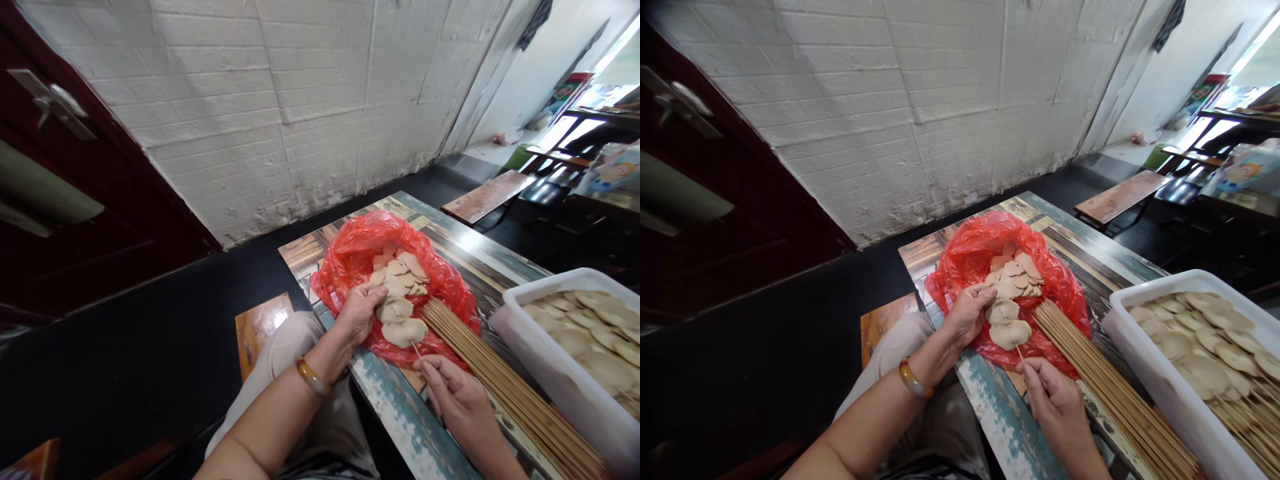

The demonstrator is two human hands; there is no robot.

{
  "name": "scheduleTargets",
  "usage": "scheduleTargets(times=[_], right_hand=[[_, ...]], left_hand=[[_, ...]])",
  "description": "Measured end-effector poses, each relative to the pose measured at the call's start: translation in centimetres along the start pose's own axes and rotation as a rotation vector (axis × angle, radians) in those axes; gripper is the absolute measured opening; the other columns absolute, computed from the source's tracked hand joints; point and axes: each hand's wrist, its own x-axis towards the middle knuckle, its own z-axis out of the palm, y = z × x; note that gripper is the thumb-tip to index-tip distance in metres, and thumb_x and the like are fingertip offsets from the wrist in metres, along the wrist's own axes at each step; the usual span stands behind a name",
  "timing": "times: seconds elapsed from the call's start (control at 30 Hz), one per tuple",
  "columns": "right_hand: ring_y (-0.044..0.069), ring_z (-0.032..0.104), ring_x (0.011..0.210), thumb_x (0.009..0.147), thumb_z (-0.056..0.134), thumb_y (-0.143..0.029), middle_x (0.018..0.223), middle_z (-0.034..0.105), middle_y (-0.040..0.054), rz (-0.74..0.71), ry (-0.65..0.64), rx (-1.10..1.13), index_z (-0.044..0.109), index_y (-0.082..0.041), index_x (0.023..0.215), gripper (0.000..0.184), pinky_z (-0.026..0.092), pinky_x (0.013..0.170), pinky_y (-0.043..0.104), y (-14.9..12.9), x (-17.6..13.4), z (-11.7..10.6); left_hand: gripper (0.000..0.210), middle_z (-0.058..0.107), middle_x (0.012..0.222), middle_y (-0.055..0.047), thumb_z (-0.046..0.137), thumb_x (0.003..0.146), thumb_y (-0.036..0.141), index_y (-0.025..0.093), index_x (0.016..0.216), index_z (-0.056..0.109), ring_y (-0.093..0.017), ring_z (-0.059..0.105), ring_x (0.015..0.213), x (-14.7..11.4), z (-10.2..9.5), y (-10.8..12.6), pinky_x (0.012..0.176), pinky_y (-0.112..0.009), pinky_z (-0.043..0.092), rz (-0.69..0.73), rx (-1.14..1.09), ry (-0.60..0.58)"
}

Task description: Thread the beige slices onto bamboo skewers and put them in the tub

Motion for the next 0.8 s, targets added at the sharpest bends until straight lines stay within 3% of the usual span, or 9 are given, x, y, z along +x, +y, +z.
scheduleTargets(times=[0.27,0.47,0.63,0.8], right_hand=[[0.01,0.039,0.037,0.082,0.045,-0.046,0.04,0.038,-0.0074,0.0,-0.042,-0.006,0.057,-0.019,0.075,0.03,0.032,0.04,0.021,-0.5,0.1,0.1],[0.008,0.031,0.034,0.084,0.044,-0.046,0.041,0.035,-0.0093,0.096,-0.071,0.191,0.054,-0.019,0.083,0.028,0.025,0.035,0.018,0.0,0.4,0.2],[0.005,0.029,0.034,0.085,0.042,-0.046,0.042,0.035,-0.0104,0.079,-0.04,0.257,0.051,-0.019,0.085,0.029,0.023,0.035,0.017,0.0,0.8,0.2],[0.005,0.03,0.035,0.085,0.043,-0.046,0.043,0.036,-0.0099,0.024,0.033,0.294,0.053,-0.018,0.084,0.03,0.023,0.034,0.016,-0.2,0.8,0.0]], left_hand=[[0.035,0.068,0.075,-0.008,0.072,0.062,0.034,0.009,0.087,0.066,-0.014,0.061,0.063,-0.3,0.3,0.0,0.063,-0.025,0.046,-0.007,0.035,-0.005],[0.037,0.067,0.083,-0.01,0.059,0.074,0.04,0.011,0.098,0.063,-0.016,0.062,0.072,-0.9,0.6,0.8,0.066,-0.024,0.047,-0.054,-0.027,-0.147],[0.039,0.066,0.091,-0.011,0.066,0.069,0.034,0.012,0.101,0.061,-0.013,0.061,0.067,-1.8,1.1,0.8,0.056,-0.021,0.045,-0.142,0.068,-0.231],[0.042,0.064,0.097,-0.011,0.071,0.063,0.027,0.014,0.101,0.058,-0.014,0.061,0.072,-3.4,3.6,-0.4,0.059,-0.02,0.046,-0.107,0.099,-0.136]])
